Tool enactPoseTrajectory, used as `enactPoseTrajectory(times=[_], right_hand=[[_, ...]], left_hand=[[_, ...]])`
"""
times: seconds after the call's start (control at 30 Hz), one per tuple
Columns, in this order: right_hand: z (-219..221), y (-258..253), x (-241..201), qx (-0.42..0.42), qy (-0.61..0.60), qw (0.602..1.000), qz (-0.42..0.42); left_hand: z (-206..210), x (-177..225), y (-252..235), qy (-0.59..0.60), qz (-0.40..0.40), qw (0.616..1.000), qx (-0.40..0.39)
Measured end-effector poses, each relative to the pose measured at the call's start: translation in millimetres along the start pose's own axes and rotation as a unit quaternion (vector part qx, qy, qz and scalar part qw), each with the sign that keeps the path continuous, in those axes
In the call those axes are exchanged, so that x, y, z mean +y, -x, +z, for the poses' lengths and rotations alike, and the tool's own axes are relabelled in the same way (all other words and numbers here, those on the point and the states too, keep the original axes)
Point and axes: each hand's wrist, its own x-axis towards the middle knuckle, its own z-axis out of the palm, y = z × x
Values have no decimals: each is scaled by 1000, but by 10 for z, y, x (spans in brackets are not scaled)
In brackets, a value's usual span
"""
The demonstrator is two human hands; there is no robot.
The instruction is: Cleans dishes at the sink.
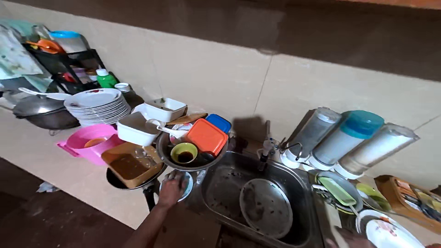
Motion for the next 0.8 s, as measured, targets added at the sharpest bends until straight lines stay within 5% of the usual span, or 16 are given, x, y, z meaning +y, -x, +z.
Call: enactPoseTrajectory(times=[0.23, 0.37, 0.43, 0.57, 0.8], right_hand=[[974, -1499, -2497, 104, -182, 924, -320], [1283, -2144, -3532, -51, -320, 913, -248], [1375, -2474, -3808, -210, -347, 900, -156], [1834, -2889, -3961, -412, -235, 869, -144], [1924, -3045, -4084, -509, -73, 827, -226]], left_hand=[[-52, 240, -139, -103, -36, 988, -109], [-128, 297, -172, -128, -45, 976, -169], [-173, 303, -175, -125, -45, 971, -199], [-151, 271, -193, -92, -55, 973, -204], [-108, 309, -191, -133, -18, 977, -165]])
